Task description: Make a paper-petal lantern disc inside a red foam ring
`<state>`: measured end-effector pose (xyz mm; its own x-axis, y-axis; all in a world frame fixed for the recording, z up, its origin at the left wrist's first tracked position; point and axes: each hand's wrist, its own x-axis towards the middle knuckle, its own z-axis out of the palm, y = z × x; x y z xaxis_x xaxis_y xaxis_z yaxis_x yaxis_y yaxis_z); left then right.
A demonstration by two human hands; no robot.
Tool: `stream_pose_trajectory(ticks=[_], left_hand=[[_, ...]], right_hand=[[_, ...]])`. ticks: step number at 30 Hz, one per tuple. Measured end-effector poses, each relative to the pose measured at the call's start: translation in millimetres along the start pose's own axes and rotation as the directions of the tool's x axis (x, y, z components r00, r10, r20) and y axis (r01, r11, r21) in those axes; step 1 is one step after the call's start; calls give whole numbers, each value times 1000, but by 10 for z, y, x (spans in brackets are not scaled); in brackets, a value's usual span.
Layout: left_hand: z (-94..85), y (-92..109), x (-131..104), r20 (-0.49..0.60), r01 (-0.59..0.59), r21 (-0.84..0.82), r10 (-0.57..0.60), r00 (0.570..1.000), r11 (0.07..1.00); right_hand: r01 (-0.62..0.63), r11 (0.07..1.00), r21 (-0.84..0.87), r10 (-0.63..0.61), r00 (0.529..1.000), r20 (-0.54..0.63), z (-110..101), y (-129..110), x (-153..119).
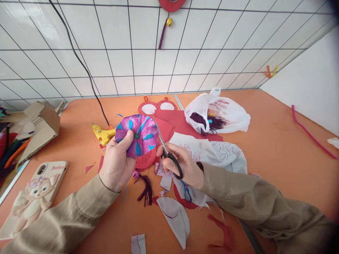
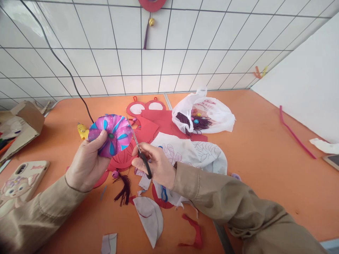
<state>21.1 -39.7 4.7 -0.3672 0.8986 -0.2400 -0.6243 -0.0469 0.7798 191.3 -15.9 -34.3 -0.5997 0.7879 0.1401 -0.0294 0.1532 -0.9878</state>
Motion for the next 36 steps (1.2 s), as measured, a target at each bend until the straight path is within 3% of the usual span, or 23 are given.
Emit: stream_pose_trajectory(ticks=[36], left_hand=[[25,90,10,-12,-48,62,49,999,997]], right_hand=[[-76,995,65,74,997,32,8,-44,0]])
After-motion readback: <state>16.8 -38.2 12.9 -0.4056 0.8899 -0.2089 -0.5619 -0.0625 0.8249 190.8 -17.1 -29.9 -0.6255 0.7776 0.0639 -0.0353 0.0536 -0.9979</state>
